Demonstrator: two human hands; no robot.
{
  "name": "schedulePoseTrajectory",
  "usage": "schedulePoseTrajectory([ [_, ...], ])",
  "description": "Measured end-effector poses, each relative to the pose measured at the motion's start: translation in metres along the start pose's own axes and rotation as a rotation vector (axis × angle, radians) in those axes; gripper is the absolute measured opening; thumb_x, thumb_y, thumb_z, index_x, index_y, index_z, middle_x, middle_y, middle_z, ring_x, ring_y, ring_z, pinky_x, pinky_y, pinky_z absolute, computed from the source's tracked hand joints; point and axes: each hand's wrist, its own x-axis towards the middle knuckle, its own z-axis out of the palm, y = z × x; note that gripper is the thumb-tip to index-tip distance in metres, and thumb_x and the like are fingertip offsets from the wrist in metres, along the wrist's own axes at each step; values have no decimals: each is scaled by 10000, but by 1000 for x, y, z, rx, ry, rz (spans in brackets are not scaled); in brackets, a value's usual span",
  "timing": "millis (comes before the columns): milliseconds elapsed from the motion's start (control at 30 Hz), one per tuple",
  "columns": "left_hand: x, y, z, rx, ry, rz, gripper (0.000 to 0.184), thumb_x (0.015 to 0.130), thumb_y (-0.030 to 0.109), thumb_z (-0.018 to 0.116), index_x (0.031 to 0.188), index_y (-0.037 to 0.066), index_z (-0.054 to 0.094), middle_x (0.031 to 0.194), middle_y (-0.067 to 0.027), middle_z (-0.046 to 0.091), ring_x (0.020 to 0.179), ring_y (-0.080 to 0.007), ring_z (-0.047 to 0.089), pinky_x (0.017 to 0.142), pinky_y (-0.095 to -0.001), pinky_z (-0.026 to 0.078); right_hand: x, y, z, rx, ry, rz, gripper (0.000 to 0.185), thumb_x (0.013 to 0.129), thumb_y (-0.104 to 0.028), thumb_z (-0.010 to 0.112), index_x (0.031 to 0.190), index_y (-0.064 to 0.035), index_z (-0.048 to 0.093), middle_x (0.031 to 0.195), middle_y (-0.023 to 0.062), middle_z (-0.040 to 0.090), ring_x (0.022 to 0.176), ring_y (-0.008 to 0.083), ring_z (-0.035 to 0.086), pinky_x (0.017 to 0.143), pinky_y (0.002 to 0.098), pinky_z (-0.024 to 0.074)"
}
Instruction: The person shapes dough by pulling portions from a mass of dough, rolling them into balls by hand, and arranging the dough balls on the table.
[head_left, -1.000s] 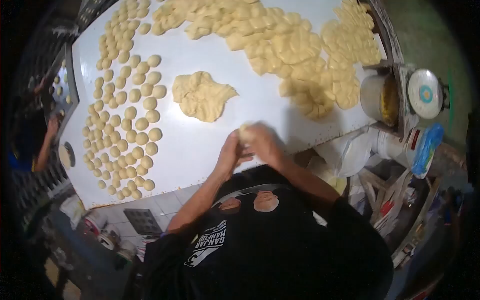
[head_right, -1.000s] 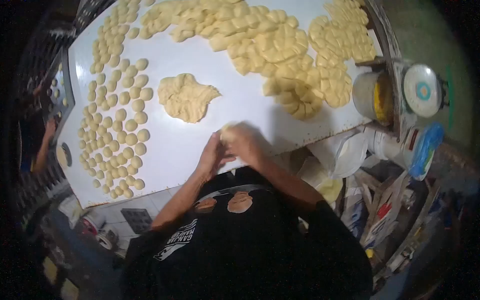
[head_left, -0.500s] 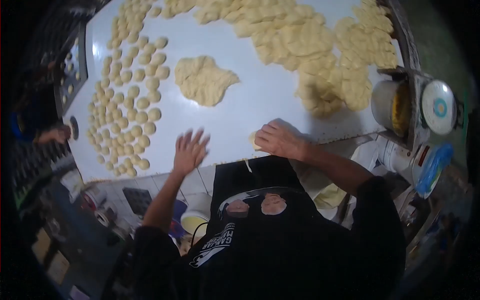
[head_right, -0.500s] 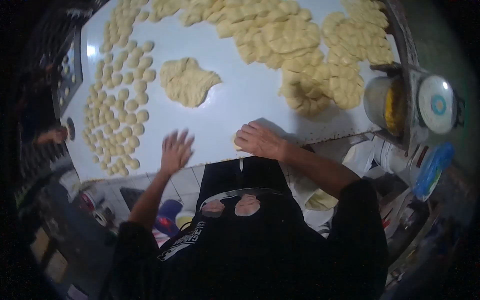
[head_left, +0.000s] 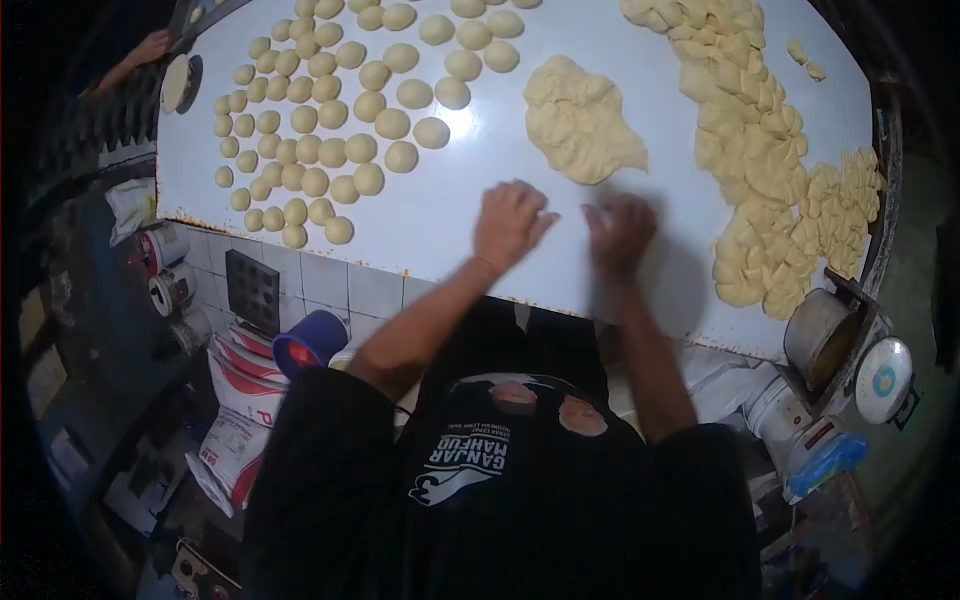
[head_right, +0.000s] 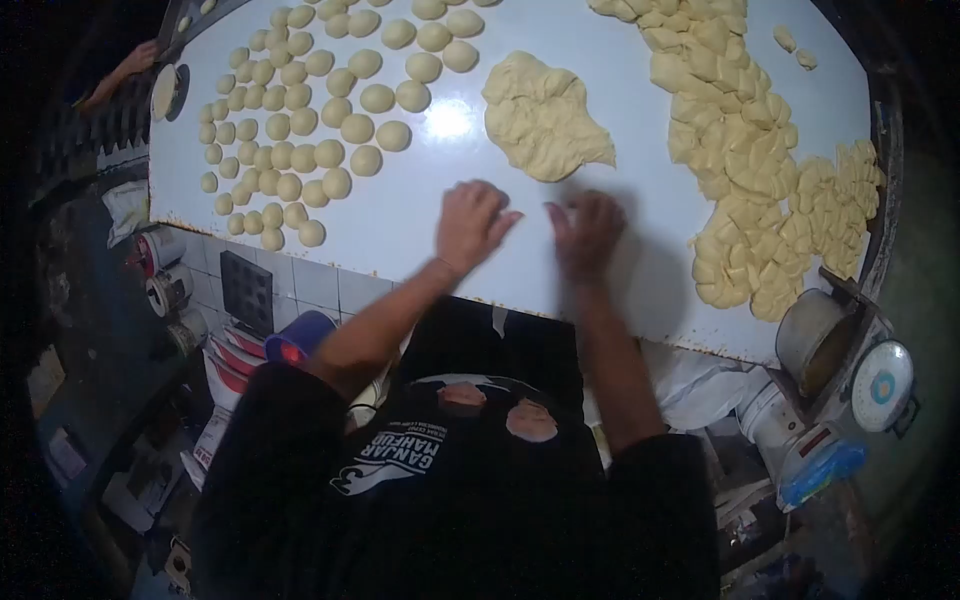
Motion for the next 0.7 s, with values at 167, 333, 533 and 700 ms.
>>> schedulePoseTrajectory([
  [167,-69,-46,-32,-298,-86,321,156,892,195,801,974,99,709,1032,-90,678,1017,-314,660,886,-494,528,-87,39,-12,181,-27,-227,403,922,-430,796,996,-65,642,1065,160,614,1089,397,592,974,521,447],
  [333,12,-5,-20,41,119,-94,301,894,252,812,1113,89,687,1125,-95,662,1046,-310,616,901,-486,490,12,10,2,-11,91,168,359,867,-367,853,1009,-81,689,1027,132,663,1066,369,609,961,528,461],
  [533,-63,-51,-37,-105,-4,192,221,918,131,770,1119,64,705,1138,-168,682,1090,-385,666,900,-505,554,-59,58,-8,104,36,-115,383,824,-285,905,1036,-90,653,1071,124,627,1065,353,604,927,526,465],
  [700,66,14,-52,-217,187,66,150,971,77,681,1104,33,628,1037,-212,632,979,-420,620,803,-499,522,-14,22,-17,36,212,145,356,859,-253,876,1072,-85,646,1082,139,618,1078,362,604,929,523,480],
])
